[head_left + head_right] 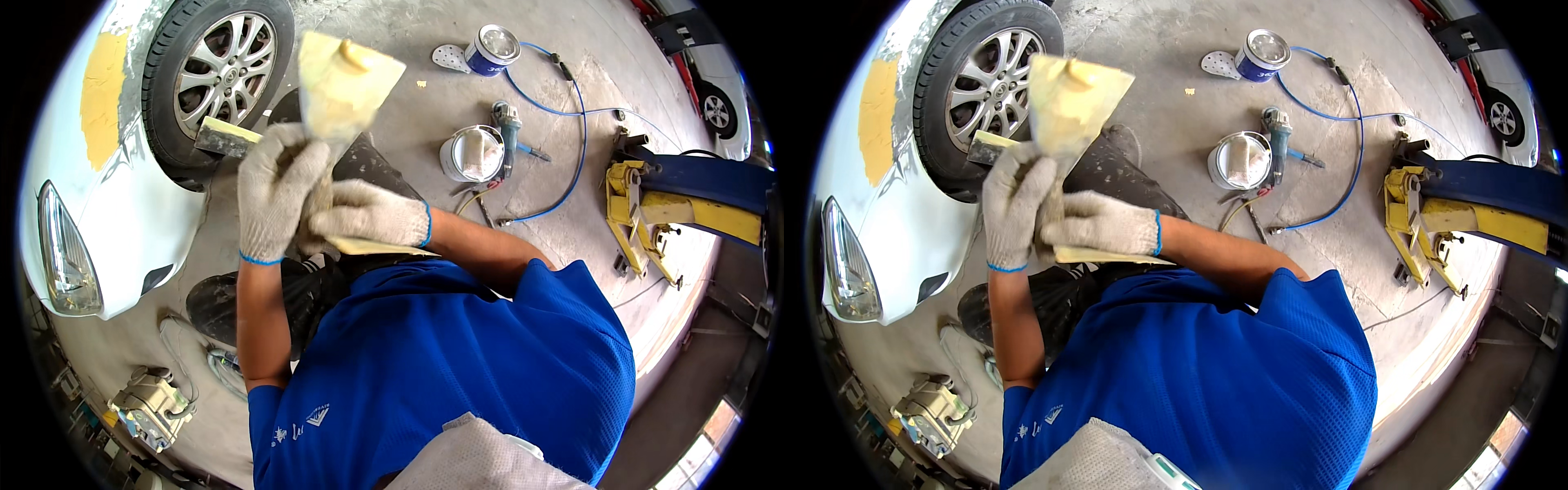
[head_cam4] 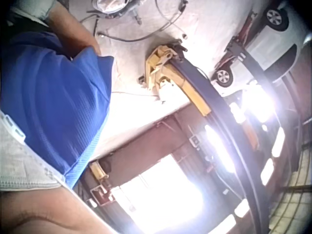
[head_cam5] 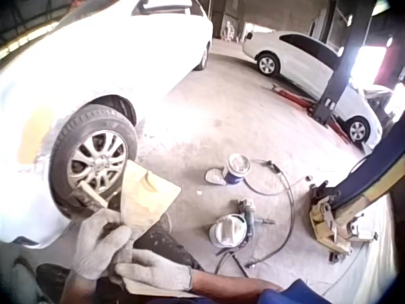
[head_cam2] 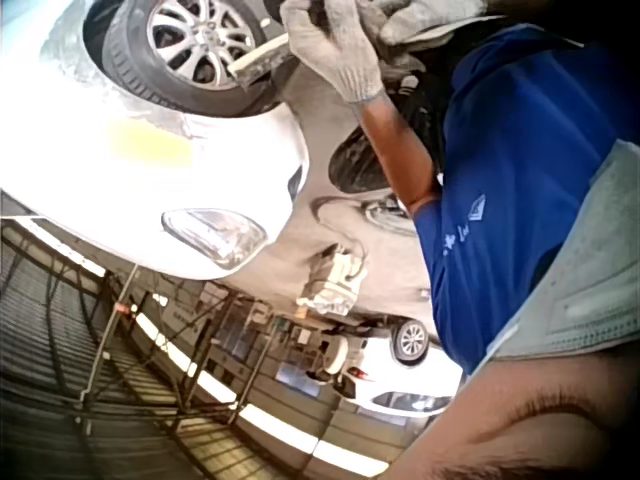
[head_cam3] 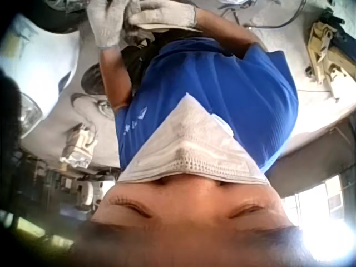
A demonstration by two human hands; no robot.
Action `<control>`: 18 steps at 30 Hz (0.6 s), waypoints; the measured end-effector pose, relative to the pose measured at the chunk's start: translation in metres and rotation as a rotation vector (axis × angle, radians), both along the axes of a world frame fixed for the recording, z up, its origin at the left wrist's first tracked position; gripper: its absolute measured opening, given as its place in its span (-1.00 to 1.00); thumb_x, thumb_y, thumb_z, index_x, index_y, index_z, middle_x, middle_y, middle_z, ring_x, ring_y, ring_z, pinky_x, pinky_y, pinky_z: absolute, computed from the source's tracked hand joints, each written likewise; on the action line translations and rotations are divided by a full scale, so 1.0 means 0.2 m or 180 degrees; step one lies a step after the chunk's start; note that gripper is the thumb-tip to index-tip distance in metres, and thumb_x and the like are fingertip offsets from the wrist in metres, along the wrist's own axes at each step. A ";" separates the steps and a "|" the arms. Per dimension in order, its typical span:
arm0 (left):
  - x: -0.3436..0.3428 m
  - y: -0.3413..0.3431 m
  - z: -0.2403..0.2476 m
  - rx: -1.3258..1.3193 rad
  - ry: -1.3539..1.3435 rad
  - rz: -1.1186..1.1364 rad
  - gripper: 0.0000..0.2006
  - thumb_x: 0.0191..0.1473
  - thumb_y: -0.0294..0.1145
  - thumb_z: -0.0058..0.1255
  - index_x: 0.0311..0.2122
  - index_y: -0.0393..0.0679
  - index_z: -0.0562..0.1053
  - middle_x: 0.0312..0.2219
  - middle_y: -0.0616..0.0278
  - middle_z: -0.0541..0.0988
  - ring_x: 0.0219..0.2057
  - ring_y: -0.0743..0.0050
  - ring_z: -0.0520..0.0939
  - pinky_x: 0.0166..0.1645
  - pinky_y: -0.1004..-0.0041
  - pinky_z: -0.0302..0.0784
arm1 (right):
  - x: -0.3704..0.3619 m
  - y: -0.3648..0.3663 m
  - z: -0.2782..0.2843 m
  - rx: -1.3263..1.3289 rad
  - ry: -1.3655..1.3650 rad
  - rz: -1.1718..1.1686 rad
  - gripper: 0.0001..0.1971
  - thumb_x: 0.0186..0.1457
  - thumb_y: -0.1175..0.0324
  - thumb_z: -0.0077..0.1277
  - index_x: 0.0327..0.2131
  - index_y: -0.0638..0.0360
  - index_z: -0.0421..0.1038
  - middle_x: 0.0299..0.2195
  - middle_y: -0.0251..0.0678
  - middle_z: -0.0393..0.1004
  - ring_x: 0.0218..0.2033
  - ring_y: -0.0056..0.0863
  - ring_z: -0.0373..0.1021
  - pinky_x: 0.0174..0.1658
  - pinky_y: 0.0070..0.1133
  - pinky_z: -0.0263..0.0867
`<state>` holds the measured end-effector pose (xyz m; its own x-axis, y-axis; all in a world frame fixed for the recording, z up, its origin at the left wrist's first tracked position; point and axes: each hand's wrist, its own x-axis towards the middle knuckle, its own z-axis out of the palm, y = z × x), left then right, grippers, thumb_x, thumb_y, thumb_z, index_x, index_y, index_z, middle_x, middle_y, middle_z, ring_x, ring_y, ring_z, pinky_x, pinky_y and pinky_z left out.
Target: The person mixes a yellow paste on a metal spatula, then applies it to the front fender of a white car using a spreader. They smooth the filler over the surface near the wheel arch and continue spreading it evenly.
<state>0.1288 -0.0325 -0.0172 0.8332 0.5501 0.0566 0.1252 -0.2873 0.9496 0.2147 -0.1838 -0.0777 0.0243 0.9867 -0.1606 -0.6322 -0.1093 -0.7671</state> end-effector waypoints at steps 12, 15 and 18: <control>-0.69 0.45 -0.42 -0.1059 0.0292 0.1573 -0.80 0.31 -0.32 0.06 -0.12 -0.24 0.50 -0.38 0.28 0.50 -0.33 0.55 0.49 -0.12 0.46 0.51 | 0.79 -0.43 -1.63 -0.3082 -0.3528 -0.1288 -0.53 0.19 0.06 0.00 -0.14 0.34 0.56 -0.20 0.18 0.61 -0.08 0.12 0.54 0.01 -0.23 0.41; -0.81 0.45 -0.46 -0.1311 0.0388 0.2109 -0.80 0.30 -0.34 0.07 -0.09 -0.24 0.49 -0.37 0.27 0.49 -0.34 0.57 0.49 -0.14 0.48 0.51 | 0.76 -0.52 -1.77 -0.3552 -0.3591 -0.1115 -0.52 0.19 0.06 -0.01 -0.13 0.36 0.55 -0.19 0.22 0.59 -0.07 0.13 0.54 0.05 -0.20 0.41; -0.83 0.47 -0.52 -0.1540 0.0400 0.2114 -0.81 0.30 -0.38 0.06 -0.06 -0.24 0.47 -0.38 0.30 0.48 -0.34 0.59 0.49 -0.17 0.52 0.49 | 0.76 -0.50 -1.79 -0.3887 -0.3560 -0.1049 -0.50 0.19 0.05 -0.03 -0.11 0.38 0.55 -0.18 0.26 0.58 -0.06 0.14 0.53 0.07 -0.17 0.41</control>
<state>-0.0376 0.0618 -0.1206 0.3109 0.8692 -0.3845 0.2382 0.3203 0.9169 0.3671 -0.2842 -0.4360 0.8112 0.2377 -0.5343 0.0086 -0.9185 -0.3954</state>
